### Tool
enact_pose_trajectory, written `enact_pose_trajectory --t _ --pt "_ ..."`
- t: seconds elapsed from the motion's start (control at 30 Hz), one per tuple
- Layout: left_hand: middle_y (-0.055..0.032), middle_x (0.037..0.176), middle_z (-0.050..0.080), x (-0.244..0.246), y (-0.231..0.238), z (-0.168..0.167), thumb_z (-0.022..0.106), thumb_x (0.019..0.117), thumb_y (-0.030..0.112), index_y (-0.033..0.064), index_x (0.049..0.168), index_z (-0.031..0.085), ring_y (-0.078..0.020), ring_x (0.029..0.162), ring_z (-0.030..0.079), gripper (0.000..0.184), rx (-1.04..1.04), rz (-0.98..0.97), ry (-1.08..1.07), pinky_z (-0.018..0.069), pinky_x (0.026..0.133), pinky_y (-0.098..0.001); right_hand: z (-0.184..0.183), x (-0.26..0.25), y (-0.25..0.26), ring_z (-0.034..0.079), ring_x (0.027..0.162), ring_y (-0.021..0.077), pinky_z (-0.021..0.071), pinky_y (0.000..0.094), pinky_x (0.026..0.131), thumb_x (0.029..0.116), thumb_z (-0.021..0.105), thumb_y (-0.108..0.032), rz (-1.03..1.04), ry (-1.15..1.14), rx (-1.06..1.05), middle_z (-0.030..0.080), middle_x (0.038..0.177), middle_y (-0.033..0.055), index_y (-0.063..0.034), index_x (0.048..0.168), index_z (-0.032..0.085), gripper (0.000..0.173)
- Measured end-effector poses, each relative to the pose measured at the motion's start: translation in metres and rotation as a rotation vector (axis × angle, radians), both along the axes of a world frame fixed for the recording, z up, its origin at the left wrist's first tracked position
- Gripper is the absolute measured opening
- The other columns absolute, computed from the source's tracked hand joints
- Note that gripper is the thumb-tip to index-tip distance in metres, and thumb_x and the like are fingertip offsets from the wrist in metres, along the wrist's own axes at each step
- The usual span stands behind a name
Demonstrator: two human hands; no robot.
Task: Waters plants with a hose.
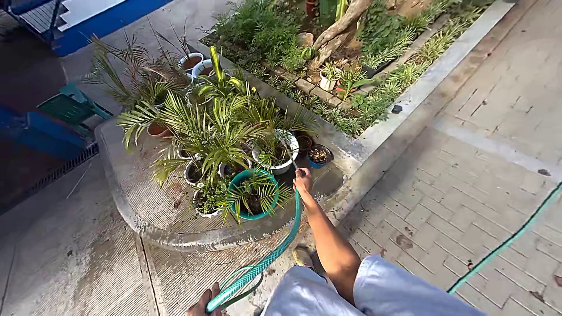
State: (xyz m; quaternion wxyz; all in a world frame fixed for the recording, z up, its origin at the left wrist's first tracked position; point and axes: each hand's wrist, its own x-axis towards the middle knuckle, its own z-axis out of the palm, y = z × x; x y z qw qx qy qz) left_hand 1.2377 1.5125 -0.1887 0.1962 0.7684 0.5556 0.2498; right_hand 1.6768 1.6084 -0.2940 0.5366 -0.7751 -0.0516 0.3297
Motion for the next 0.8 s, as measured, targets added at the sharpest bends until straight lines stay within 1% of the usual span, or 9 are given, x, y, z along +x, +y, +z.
enact_pose_trajectory --t 0.1,0.17,0.23,0.33,0.43,0.5,0.57,0.67,0.8 --pt "0.0055 0.047 0.035 -0.023 0.003 -0.005 0.052 0.1020 0.035 0.0121 0.056 0.043 -0.0022 0.041 0.036 0.052 0.055 -0.047 -0.104 0.0297 0.042 -0.0239 0.008 -0.029 -0.004 0.058 0.056 0.0184 0.0534 0.0339 0.056 0.1120 0.045 -0.026 -0.051 -0.026 -0.007 0.063 0.082 0.0132 -0.0042 0.142 0.052 0.037" --pt "0.0066 0.047 0.035 -0.053 0.006 -0.012 0.052 0.1018 0.035 0.0125 0.056 0.043 -0.0009 0.041 0.035 0.052 0.077 -0.052 -0.166 0.0291 0.042 -0.0224 0.013 -0.059 -0.004 0.057 0.055 0.0167 0.0525 0.0321 0.055 0.1120 0.045 -0.026 -0.066 -0.052 -0.004 0.062 0.081 0.0121 -0.0042 0.141 0.052 0.037" --pt "0.0074 0.047 0.034 -0.090 0.010 -0.023 0.053 0.1008 0.035 0.0126 0.056 0.043 0.0004 0.041 0.035 0.051 0.106 -0.039 -0.238 0.0283 0.042 -0.0214 0.018 -0.098 -0.006 0.058 0.060 0.0180 0.0529 0.0340 0.059 0.1122 0.045 -0.027 -0.062 -0.068 -0.003 0.062 0.086 0.0132 -0.0055 0.142 0.051 0.038" --pt "0.0094 0.048 0.036 -0.133 0.011 -0.032 0.054 0.1010 0.031 0.0129 0.056 0.044 0.0035 0.042 0.035 0.050 0.077 -0.042 -0.406 0.0292 0.042 -0.0183 0.027 -0.153 -0.028 0.059 0.063 0.0196 0.0538 0.0362 0.063 0.1119 0.044 -0.028 -0.147 -0.122 -0.047 0.063 0.090 0.0143 -0.0063 0.142 0.052 0.038" --pt "0.0104 0.050 0.038 -0.167 0.014 -0.029 0.055 0.1001 0.024 0.0120 0.058 0.048 0.0054 0.044 0.037 0.044 0.012 -0.101 -0.555 0.0314 0.044 -0.0155 0.044 -0.202 -0.054 0.062 0.069 0.0207 0.0552 0.0371 0.068 0.1110 0.044 -0.022 -0.274 -0.158 -0.104 0.063 0.097 0.0162 -0.0018 0.141 0.052 0.037" --pt "0.0107 0.050 0.038 -0.190 0.017 -0.030 0.055 0.1000 0.024 0.0126 0.058 0.048 0.0052 0.044 0.037 0.044 -0.026 -0.151 -0.602 0.0317 0.044 -0.0156 0.049 -0.232 -0.074 0.064 0.075 0.0218 0.0561 0.0384 0.072 0.1103 0.043 -0.020 -0.325 -0.176 -0.147 0.063 0.101 0.0174 -0.0002 0.141 0.051 0.038" --pt "0.0104 0.050 0.039 -0.212 0.022 -0.037 0.056 0.1002 0.024 0.0134 0.058 0.048 0.0046 0.044 0.038 0.044 -0.043 -0.203 -0.632 0.0326 0.044 -0.0160 0.046 -0.257 -0.090 0.065 0.075 0.0208 0.0561 0.0374 0.073 0.1100 0.042 -0.020 -0.337 -0.191 -0.202 0.064 0.101 0.0166 -0.0005 0.141 0.052 0.038" --pt "0.0088 0.049 0.038 -0.249 0.042 -0.052 0.056 0.1016 0.026 0.0141 0.056 0.044 0.0019 0.043 0.038 0.048 -0.022 -0.241 -0.676 0.0320 0.044 -0.0182 0.040 -0.303 -0.070 0.060 0.067 0.0148 0.0537 0.0316 0.065 0.1118 0.041 -0.021 -0.201 -0.147 -0.165 0.061 0.093 0.0118 -0.0002 0.139 0.052 0.036" --pt "0.0097 0.049 0.037 -0.306 0.073 -0.069 0.056 0.1017 0.025 0.0154 0.056 0.041 0.0029 0.043 0.037 0.049 0.010 -0.236 -0.756 0.0316 0.044 -0.0168 0.016 -0.385 0.000 0.053 0.055 0.0104 0.0487 0.0257 0.052 0.1132 0.041 -0.024 -0.083 -0.012 -0.011 0.056 0.081 0.0067 -0.0019 0.139 0.049 0.035"
